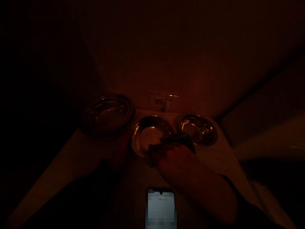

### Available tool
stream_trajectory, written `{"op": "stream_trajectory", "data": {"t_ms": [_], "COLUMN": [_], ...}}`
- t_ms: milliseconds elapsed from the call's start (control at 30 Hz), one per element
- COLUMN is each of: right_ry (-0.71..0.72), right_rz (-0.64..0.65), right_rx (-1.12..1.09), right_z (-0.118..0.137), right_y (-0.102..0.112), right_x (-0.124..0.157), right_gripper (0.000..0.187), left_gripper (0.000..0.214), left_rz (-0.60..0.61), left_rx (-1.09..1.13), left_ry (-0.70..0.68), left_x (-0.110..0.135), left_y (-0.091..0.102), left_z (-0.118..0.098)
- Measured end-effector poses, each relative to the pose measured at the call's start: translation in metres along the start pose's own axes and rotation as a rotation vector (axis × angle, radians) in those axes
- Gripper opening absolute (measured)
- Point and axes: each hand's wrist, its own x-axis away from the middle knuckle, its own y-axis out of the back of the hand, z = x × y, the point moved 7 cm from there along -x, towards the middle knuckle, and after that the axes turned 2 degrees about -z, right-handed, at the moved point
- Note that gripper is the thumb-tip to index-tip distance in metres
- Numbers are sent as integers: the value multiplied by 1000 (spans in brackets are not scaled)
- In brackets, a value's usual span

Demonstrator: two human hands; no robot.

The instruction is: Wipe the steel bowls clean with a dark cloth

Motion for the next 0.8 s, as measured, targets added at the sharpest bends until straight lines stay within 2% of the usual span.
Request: {"op": "stream_trajectory", "data": {"t_ms": [133,333,500,667,800], "right_ry": [-6,51,91,123,117], "right_rz": [58,65,17,26,53], "right_rx": [-18,-74,-168,-181,-188], "right_z": [1,12,17,18,21], "right_y": [4,-6,-6,-13,-16], "right_x": [1,-3,-4,-7,-11], "right_gripper": [33,34,26,32,26], "left_gripper": [38,46,41,38,38], "left_rz": [17,26,-5,-29,-41], "left_rx": [-58,43,64,90,91], "left_ry": [45,88,53,129,137], "left_x": [2,-2,-2,0,0], "left_y": [-6,-9,-4,-3,-3], "left_z": [0,10,3,3,2]}}
